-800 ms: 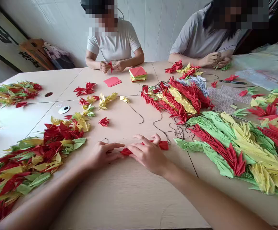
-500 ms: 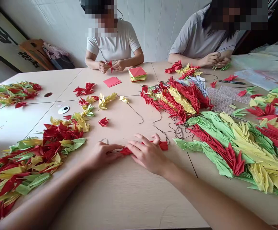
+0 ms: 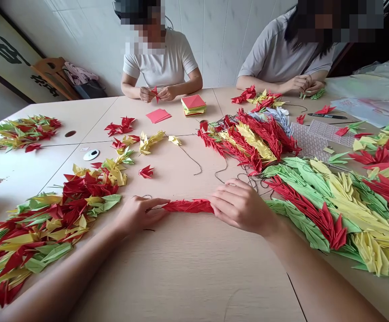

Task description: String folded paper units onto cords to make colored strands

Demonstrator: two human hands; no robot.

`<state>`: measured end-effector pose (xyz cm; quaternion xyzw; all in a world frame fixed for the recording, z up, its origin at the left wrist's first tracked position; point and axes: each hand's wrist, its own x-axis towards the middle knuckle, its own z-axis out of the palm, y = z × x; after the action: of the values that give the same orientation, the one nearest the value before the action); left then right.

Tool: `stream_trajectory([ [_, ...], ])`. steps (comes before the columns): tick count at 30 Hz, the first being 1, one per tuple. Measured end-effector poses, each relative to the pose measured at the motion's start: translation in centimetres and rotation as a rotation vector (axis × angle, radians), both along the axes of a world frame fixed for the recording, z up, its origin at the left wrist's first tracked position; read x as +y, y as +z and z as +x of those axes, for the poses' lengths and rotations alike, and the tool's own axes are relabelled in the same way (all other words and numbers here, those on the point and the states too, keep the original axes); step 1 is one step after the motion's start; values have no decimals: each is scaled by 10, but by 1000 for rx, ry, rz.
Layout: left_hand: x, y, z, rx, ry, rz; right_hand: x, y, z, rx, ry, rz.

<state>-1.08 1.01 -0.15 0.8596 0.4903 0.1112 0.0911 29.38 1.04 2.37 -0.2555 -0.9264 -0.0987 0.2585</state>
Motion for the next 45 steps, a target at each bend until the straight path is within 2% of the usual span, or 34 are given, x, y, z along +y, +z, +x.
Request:
stream_trajectory([
  [6, -1, 0, 0, 9, 22, 41, -6, 8, 4, 3, 94, -129],
  [10, -1, 1, 0, 12, 41, 37, -10, 1, 2, -94, 73, -219],
  [15, -1, 1, 1, 11, 67, 4, -8, -13, -2, -147, -37, -160],
  [21, -2, 3, 3, 5, 90, -31, -5, -20, -7, -163, -144, -115],
  [25, -3, 3, 5, -10, 87, 49, -5, -25, -10, -177, -198, -94],
  [30, -3, 0, 6, 6, 2, 243, -11, -29, -21, -239, -282, -118],
  [36, -3, 0, 6, 5, -28, 352, -24, -34, -39, -283, -393, -67],
  [40, -14, 5, 13, -12, -142, 474, -27, -36, -44, -272, -402, -78],
  [43, -25, 4, 25, 37, -202, 444, -30, -36, -47, -245, -427, -104],
  [45, -30, 1, 34, 89, -176, 361, -33, -37, -50, -243, -448, -116],
])
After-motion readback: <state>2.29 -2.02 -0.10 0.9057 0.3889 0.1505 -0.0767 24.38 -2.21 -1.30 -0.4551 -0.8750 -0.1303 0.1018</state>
